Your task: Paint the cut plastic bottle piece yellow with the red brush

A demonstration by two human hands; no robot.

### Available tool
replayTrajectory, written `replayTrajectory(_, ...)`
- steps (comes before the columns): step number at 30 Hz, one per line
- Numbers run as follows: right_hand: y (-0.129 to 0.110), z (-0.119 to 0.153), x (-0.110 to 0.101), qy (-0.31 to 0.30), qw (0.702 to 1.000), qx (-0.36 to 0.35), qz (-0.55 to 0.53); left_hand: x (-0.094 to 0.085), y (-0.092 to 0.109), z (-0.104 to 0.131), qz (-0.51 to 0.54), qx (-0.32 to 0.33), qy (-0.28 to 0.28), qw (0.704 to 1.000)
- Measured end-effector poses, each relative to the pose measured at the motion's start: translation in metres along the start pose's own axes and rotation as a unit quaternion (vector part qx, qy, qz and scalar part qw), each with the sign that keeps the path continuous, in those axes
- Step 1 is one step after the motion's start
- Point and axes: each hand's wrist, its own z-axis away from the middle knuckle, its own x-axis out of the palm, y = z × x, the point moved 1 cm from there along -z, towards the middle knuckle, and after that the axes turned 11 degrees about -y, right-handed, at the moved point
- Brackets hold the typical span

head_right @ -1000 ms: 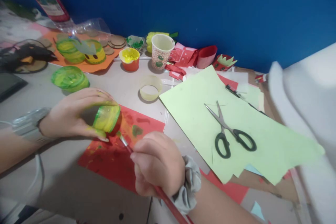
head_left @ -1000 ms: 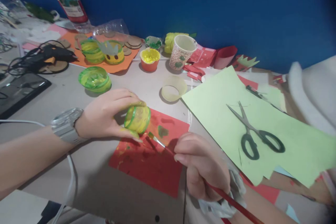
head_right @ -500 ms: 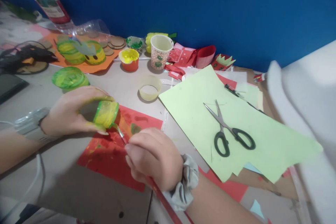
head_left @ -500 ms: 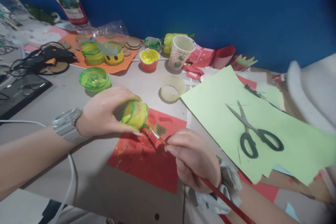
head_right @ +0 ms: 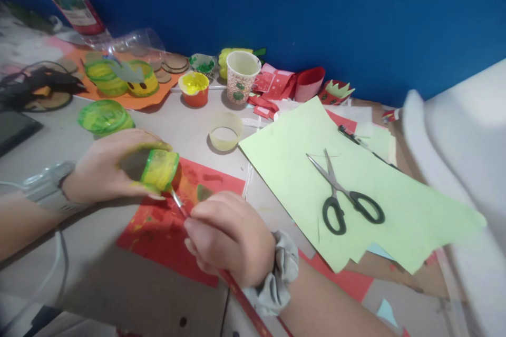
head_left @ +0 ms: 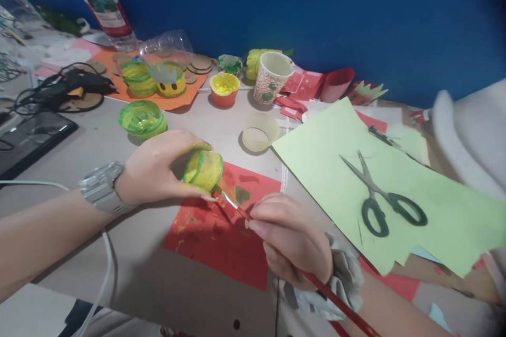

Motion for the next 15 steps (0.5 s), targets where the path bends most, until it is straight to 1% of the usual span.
replayTrajectory(2,0.0004,-0.0014,-0.0008,0.024,1.000,-0.008,0.006,0.0000,0.0001,-0.0005,0.004,-0.001,0.000,1.000)
replayTrajectory(5,0.0020,-0.0026,-0.0018,0.045,0.998,-0.025,0.023,-0.0005,0.0005,-0.0010,0.008,-0.005,0.001,1.000)
replayTrajectory(9,0.0029,-0.0011,-0.0017,0.054,0.997,-0.053,0.016,-0.0013,0.0021,-0.0005,0.018,-0.018,-0.007,1.000)
replayTrajectory(13,0.0004,-0.0010,-0.0012,0.058,0.997,-0.043,-0.005,-0.0012,0.0035,0.0011,0.028,-0.026,-0.002,0.999)
replayTrajectory(15,-0.0010,-0.0025,-0.0019,0.049,0.998,-0.037,-0.020,-0.0012,0.0035,0.0016,0.032,-0.028,0.004,0.999)
